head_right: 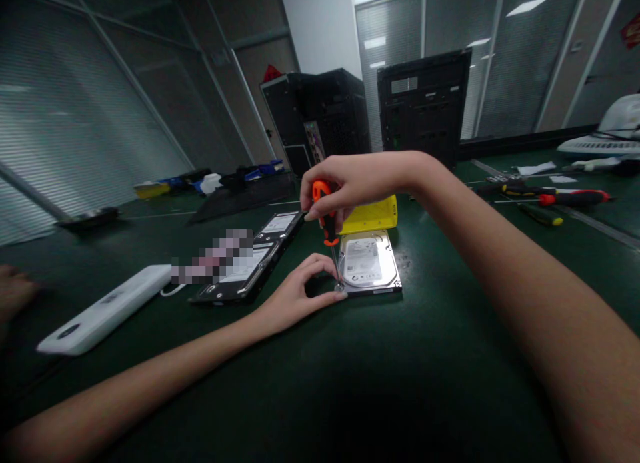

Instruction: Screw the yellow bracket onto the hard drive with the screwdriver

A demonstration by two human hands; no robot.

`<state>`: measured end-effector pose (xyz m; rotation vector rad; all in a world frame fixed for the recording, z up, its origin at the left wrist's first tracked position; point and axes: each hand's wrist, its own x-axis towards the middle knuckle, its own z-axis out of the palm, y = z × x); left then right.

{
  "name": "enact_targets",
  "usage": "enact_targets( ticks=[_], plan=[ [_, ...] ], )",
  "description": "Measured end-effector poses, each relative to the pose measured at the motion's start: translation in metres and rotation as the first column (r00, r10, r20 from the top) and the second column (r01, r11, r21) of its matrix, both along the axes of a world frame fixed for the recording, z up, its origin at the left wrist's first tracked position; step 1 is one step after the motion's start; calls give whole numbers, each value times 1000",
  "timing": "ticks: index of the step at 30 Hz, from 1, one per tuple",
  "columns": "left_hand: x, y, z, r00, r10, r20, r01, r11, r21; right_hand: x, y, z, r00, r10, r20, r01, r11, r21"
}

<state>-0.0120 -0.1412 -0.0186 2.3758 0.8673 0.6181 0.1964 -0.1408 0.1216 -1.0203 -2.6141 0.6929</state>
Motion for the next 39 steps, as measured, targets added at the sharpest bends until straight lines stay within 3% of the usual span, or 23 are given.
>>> enact_targets(
  ticks=[39],
  plan=[
    [0, 2, -2, 999, -30, 44, 31, 1000, -8, -2, 2, -1, 1000, 30, 0, -30, 999, -21]
  ],
)
